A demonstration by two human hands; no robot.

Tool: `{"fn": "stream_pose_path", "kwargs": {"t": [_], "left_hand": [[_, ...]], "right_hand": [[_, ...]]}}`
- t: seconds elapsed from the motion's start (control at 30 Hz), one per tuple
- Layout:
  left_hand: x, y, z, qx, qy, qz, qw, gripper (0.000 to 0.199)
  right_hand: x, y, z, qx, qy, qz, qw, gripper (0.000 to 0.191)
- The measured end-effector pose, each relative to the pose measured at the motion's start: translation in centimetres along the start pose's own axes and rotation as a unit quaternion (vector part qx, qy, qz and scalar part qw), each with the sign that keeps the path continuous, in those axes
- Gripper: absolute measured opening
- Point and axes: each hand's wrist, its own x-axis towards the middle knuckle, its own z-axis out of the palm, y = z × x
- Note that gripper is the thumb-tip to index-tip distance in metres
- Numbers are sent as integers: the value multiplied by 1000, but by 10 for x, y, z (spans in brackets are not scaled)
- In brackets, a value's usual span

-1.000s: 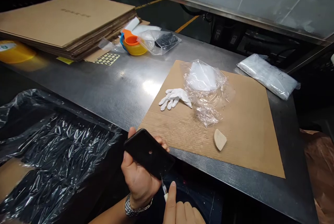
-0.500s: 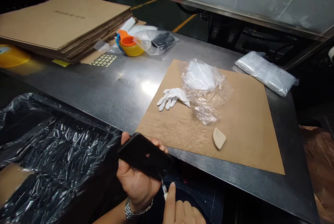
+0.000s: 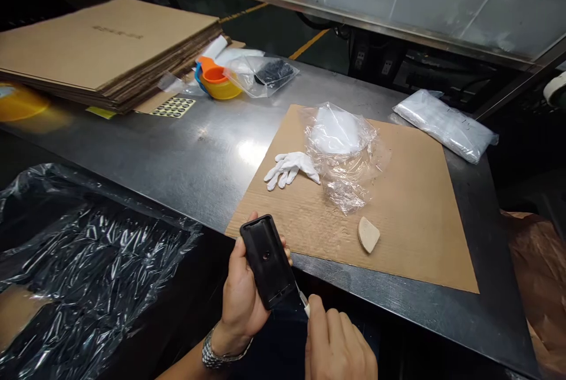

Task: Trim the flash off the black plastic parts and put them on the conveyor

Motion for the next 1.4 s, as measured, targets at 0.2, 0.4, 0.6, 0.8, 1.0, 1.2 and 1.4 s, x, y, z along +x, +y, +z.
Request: {"fn": "stream_pose_path", "kwargs": {"t": [0.2,0.4,0.6,0.8,1.0,1.2,1.4], "left_hand": [[0,4,1,-29,-55,-72,996,51],[-3,4,1,-23,-65,-55,996,54],[-5,4,-2,-18,-77,-38,996,51],[-7,3,-1,-13,-80,-20,997,50],[-10,1,-3,-3,-75,-4,997,57],[-8,-1,-2,16,-57,-15,998,57],[-5,4,0,61,-28,-58,996,55]], "right_hand": [[-5,18,-3,-16,-29,-44,998,36],[-5,12,-9,-59,-21,-43,997,32],[-7,8,-7,-70,-34,-35,996,31],[-7,9,-7,-67,-41,-40,996,32],[-7,15,-6,-60,-39,-66,995,35],[-7,16,0,-93,-27,-65,993,32],[-4,22,-3,-58,-15,-82,995,29]]}}
